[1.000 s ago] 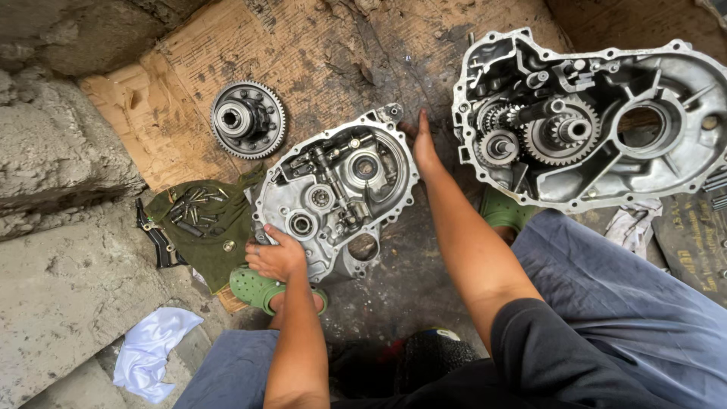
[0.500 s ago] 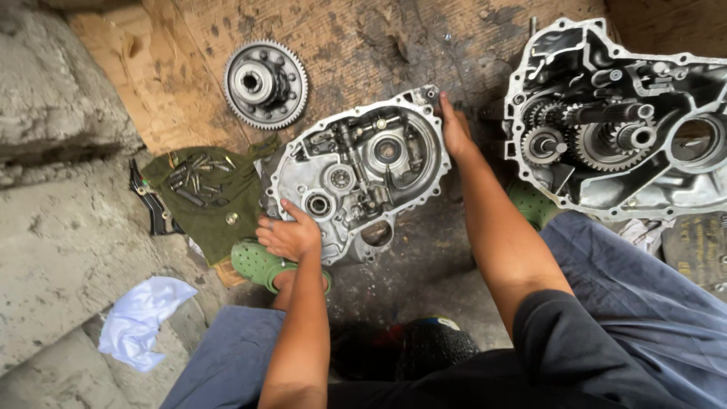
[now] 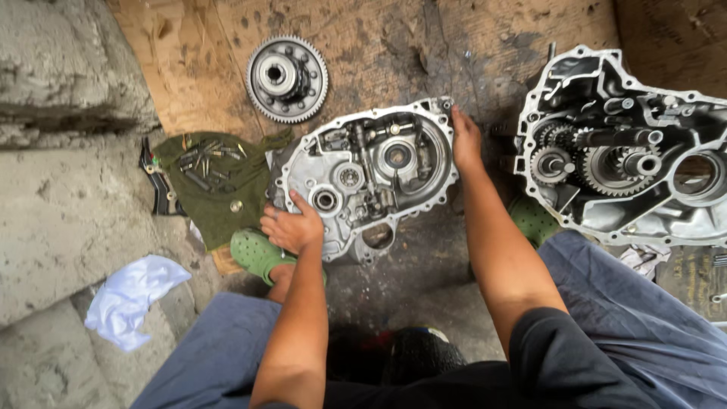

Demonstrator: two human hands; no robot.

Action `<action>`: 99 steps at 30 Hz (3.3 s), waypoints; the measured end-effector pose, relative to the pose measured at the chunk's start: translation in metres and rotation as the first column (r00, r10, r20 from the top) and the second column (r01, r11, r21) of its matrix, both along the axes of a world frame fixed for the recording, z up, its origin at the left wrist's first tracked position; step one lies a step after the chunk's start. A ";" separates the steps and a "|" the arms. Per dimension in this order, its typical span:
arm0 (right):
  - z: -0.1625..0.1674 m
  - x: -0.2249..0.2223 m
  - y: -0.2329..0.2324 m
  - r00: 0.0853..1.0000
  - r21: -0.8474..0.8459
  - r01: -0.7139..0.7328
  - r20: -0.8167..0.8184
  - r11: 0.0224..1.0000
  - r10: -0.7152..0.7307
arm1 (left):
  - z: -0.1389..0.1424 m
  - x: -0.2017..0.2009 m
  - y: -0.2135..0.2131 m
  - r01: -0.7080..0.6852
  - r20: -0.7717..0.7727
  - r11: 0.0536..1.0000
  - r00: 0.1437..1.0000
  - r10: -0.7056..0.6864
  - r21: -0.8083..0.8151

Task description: The person sits on the floor and works on a disassembled engine casing. They manipulate internal components, rotate the casing, and adjust parts by hand. Tools and other engine parts are visible nearby.

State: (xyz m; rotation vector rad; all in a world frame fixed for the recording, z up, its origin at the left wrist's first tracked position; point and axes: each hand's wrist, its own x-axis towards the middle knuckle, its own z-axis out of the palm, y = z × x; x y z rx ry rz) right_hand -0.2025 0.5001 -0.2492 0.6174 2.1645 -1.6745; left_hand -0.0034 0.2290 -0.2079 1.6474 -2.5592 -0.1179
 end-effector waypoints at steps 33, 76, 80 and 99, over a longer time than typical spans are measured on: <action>0.032 0.085 -0.020 0.931 0.367 0.356 -0.219 0.860 -0.292 | 0.036 -0.027 0.074 0.605 -0.644 0.325 0.435 0.630 0.727; 0.019 0.085 -0.016 0.932 0.353 0.352 -0.223 0.867 -0.287 | 0.078 0.000 0.052 0.853 0.016 0.412 0.430 -0.903 0.321; 0.019 0.086 -0.015 0.923 0.365 0.367 -0.256 0.856 -0.286 | 0.065 -0.007 0.059 0.881 0.162 0.375 0.341 -0.926 0.289; 0.018 0.087 -0.013 0.937 0.346 0.344 -0.187 0.873 -0.295 | 0.069 -0.016 0.056 0.681 0.316 0.555 0.457 -0.832 0.477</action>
